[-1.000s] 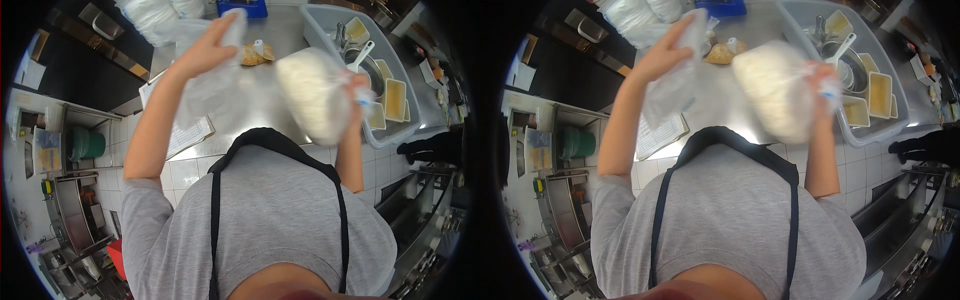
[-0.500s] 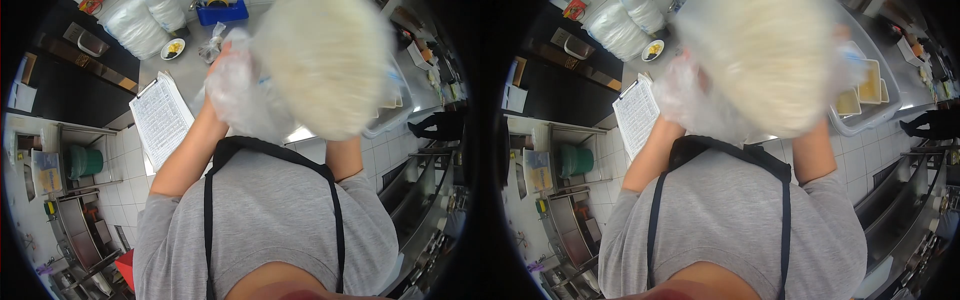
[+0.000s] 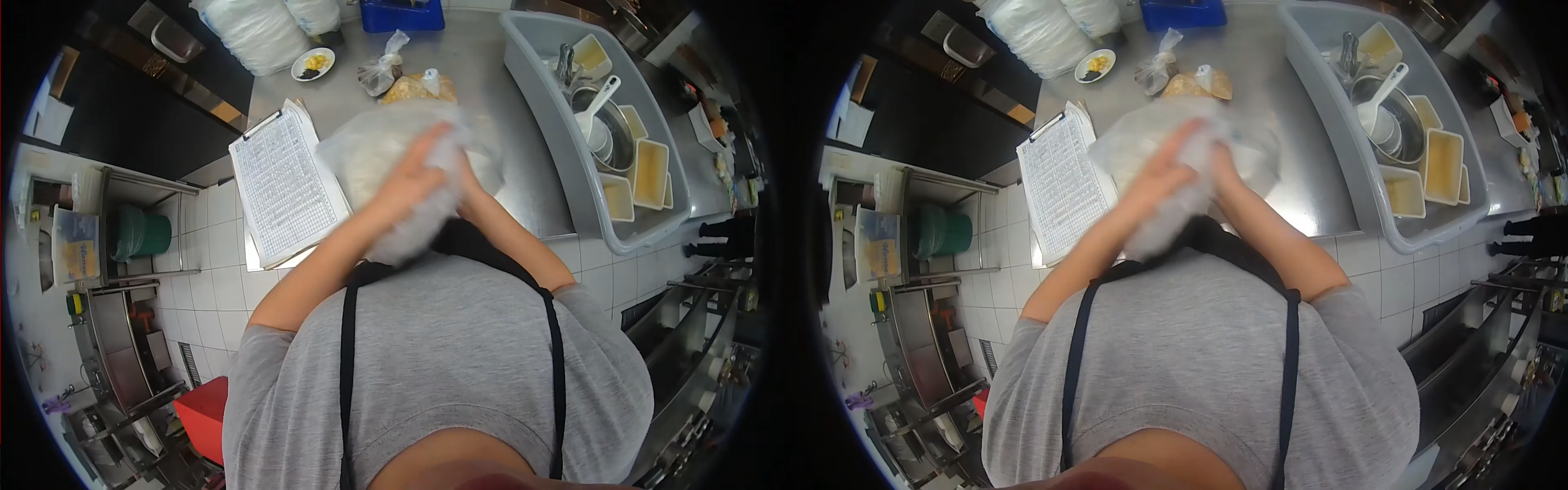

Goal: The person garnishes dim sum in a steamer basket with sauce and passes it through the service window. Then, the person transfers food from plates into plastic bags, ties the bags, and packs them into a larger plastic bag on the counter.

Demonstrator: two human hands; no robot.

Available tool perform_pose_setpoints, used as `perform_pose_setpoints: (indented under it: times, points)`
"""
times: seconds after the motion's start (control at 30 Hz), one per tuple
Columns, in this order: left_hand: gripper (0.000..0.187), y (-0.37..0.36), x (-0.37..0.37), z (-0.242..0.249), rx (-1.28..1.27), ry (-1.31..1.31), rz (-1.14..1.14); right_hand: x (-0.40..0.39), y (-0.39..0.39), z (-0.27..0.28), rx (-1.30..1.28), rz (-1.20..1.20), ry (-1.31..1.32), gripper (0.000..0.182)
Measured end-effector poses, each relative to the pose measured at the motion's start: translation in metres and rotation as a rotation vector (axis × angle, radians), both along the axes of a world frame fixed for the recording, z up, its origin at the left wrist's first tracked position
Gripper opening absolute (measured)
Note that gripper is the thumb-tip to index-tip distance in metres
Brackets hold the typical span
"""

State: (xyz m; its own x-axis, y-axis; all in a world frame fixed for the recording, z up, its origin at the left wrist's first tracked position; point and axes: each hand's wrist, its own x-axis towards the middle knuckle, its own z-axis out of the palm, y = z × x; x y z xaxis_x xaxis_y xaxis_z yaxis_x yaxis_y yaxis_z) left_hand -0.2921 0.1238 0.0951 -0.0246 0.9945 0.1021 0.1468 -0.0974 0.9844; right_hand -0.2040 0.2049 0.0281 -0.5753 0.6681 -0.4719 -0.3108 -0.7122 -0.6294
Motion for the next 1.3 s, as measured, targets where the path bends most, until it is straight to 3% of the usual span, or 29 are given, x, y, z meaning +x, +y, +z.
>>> perform_pose_setpoints:
  times: [0.07, 0.2, 0.23, 0.3, 0.33, 0.4, 0.43, 0.5, 0.57, 0.6, 0.63, 0.7, 0.73, 0.8, 0.87, 0.93, 0.97, 1.0, 1.07, 1.13, 1.2, 1.3]
  points:
    - [0.068, -0.001, 0.037, 0.02, -0.053, -0.111, -0.173, 0.026, -0.007, 0.02, 0.164, -0.063, 0.033, 0.031]
    - [0.07, 0.003, 0.06, 0.037, -0.063, -0.362, -0.337, 0.073, 0.012, 0.045, 0.189, -0.355, 0.004, 0.028]
    - [0.07, 0.003, 0.058, 0.036, -0.062, -0.368, -0.338, 0.084, 0.019, 0.052, 0.198, -0.433, -0.005, 0.027]
    - [0.069, 0.001, 0.045, 0.028, 0.264, -0.218, -0.155, 0.103, 0.032, 0.072, 0.282, -0.554, 0.021, 0.026]
    - [0.069, -0.002, 0.039, 0.018, 0.261, -0.225, -0.16, 0.11, 0.036, 0.081, 0.356, -0.602, 0.056, 0.025]
    - [0.07, -0.008, 0.029, -0.008, 0.001, -0.432, -0.013, 0.122, 0.044, 0.089, 0.382, -0.654, 0.138, 0.026]
    - [0.07, -0.011, 0.029, -0.017, -0.004, -0.436, -0.017, 0.125, 0.047, 0.094, 0.411, -0.695, 0.228, 0.028]
    - [0.068, -0.018, 0.027, -0.028, -0.219, -0.191, -0.286, 0.111, 0.053, 0.098, 0.408, -0.82, 0.162, 0.027]
    - [0.07, -0.015, 0.024, 0.007, -0.301, -0.171, -0.32, 0.1, 0.068, 0.084, 0.813, -0.755, -0.069, 0.032]
    - [0.069, -0.015, 0.016, 0.017, -0.241, -0.21, -0.301, 0.106, 0.084, 0.062, 0.813, -0.747, -0.065, 0.032]
    - [0.069, -0.016, 0.009, 0.029, -0.178, -0.25, -0.282, 0.122, 0.107, 0.031, 1.137, -0.559, -0.53, 0.033]
    - [0.065, -0.022, -0.013, 0.051, -0.143, -0.354, -0.132, 0.122, 0.118, 0.019, 1.432, -0.316, -0.997, 0.034]
    - [0.064, -0.022, -0.027, 0.054, -0.166, -0.427, 0.015, 0.114, 0.11, 0.026, 1.192, -0.144, -1.139, 0.036]
    - [0.063, -0.026, -0.039, 0.045, -0.179, -0.503, 0.178, 0.103, 0.095, 0.048, 0.957, 0.039, -1.258, 0.038]
    - [0.061, -0.036, -0.043, 0.02, -0.069, -0.085, 0.222, 0.098, 0.076, 0.088, 1.491, 0.641, -1.054, 0.042]
    - [0.059, -0.044, -0.043, 0.027, -0.086, 0.025, 0.153, 0.074, 0.056, 0.146, 1.722, 0.588, -0.84, 0.04]
    - [0.058, -0.048, -0.042, 0.028, -0.109, 0.132, 0.076, 0.054, 0.051, 0.173, 1.69, 0.617, -0.747, 0.041]
    - [0.054, -0.051, -0.042, 0.024, -0.148, 0.056, 0.061, 0.033, 0.051, 0.188, 1.656, 0.646, -0.656, 0.042]
    - [0.055, -0.055, -0.041, 0.02, -0.232, 0.053, 0.073, -0.022, 0.08, 0.172, 1.831, 0.621, -0.659, 0.046]
    - [0.056, -0.057, -0.04, 0.014, -0.309, 0.053, 0.083, -0.082, 0.131, 0.128, 1.779, 0.957, -1.087, 0.052]
    - [0.062, -0.06, -0.04, 0.001, -0.354, -0.006, -0.009, -0.101, 0.139, 0.101, 1.547, 1.284, -1.448, 0.056]
    - [0.069, -0.061, -0.047, -0.023, -0.272, 0.032, 0.11, -0.087, 0.178, 0.008, 1.578, 1.104, -1.406, 0.048]
